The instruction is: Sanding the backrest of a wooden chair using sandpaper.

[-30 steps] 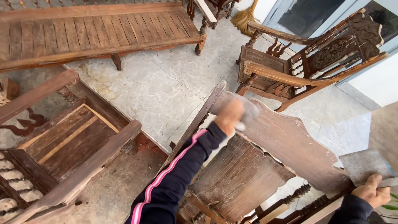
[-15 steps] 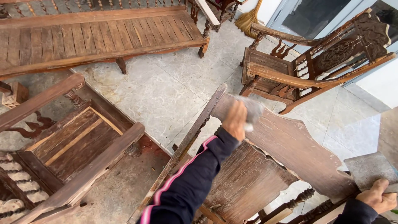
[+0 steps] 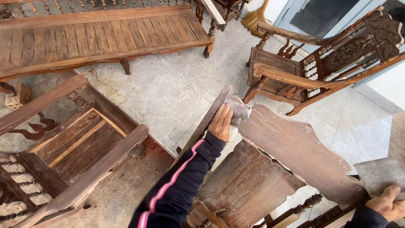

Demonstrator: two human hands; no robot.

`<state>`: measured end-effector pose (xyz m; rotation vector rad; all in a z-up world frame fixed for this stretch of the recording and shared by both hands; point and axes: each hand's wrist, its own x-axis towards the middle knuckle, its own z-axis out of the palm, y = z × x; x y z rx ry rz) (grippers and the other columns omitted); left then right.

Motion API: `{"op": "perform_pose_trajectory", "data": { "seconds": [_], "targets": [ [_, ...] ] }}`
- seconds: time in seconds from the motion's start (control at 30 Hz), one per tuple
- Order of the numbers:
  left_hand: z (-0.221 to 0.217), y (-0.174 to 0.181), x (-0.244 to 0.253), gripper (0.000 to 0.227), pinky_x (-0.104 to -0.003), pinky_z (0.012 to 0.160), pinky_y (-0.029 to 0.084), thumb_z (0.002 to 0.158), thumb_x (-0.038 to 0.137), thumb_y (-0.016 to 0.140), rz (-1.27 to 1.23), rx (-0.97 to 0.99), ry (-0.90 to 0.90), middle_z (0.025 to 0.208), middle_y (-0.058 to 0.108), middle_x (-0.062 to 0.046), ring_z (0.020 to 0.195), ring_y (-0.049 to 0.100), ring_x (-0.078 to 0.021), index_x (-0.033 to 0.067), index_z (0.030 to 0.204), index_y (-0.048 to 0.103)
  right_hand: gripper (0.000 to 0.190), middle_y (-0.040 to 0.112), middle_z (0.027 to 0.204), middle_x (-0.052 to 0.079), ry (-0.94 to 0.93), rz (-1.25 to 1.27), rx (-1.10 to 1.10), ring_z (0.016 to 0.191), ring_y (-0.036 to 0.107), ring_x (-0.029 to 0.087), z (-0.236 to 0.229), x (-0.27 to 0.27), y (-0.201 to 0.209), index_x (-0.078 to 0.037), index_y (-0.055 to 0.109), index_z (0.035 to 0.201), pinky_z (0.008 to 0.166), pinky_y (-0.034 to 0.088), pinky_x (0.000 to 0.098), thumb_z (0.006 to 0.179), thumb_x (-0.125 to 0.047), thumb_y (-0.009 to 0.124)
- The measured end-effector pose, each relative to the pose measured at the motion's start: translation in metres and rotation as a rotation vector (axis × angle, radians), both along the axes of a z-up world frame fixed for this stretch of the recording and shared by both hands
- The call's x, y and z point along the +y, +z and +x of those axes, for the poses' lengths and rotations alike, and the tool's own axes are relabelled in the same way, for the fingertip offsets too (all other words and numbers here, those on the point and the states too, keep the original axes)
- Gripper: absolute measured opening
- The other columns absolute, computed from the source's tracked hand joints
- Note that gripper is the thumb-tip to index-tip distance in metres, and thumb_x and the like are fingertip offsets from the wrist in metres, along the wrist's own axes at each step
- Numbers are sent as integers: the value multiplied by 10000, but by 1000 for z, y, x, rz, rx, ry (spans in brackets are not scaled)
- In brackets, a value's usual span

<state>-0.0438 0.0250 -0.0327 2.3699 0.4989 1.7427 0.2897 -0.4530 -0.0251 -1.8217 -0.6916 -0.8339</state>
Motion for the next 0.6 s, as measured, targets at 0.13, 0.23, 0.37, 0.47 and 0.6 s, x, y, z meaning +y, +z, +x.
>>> {"op": "perform_pose_trajectory", "data": {
  "seconds": [0.13, 0.23, 0.37, 0.47, 0.6],
  "targets": [
    [0, 1, -5, 382, -526, 1174, 422, 974, 94, 571, -57, -56, 120, 1306, 628, -362, 1355, 523, -462, -154, 1264, 574, 282, 623, 911, 116, -79, 67, 108, 752, 520, 143, 1, -2, -9, 118, 579, 995, 711, 439, 324, 1148, -105, 499],
    [-7, -6, -1, 355, -543, 1221, 440, 1001, 56, 587, -55, -205, -159, 1297, 625, -311, 1349, 576, -438, -140, 1296, 567, 266, 685, 1055, 131, 53, 115, 92, 885, 616, 155, -9, 13, 8, 140, 599, 1103, 809, 509, 319, 1145, -77, 453],
    [-35, -7, 27, 454, -492, 1186, 454, 939, 127, 682, 168, -10, -228, 1330, 622, -325, 1323, 568, -447, -139, 1289, 571, 265, 694, 1038, 123, -3, 99, 83, 877, 613, 150, -4, 6, 1, 134, 611, 1097, 807, 510, 318, 1148, -82, 466],
    [-24, -15, 0, 398, -482, 1238, 470, 950, 61, 692, -46, -39, -157, 1330, 618, -301, 1354, 580, -423, -120, 1287, 584, 281, 675, 929, 108, -154, 76, 121, 778, 568, 140, -15, 12, 0, 104, 610, 1014, 737, 481, 317, 1143, -121, 502],
    [-12, -54, 2, 441, -475, 1243, 442, 1027, 160, 743, 265, 26, -282, 1436, 564, -326, 1430, 529, -419, -144, 1306, 585, 304, 638, 901, 110, -109, 67, 116, 761, 536, 133, -38, 34, 34, 99, 596, 996, 704, 455, 325, 1158, -131, 482]
  ]
}}
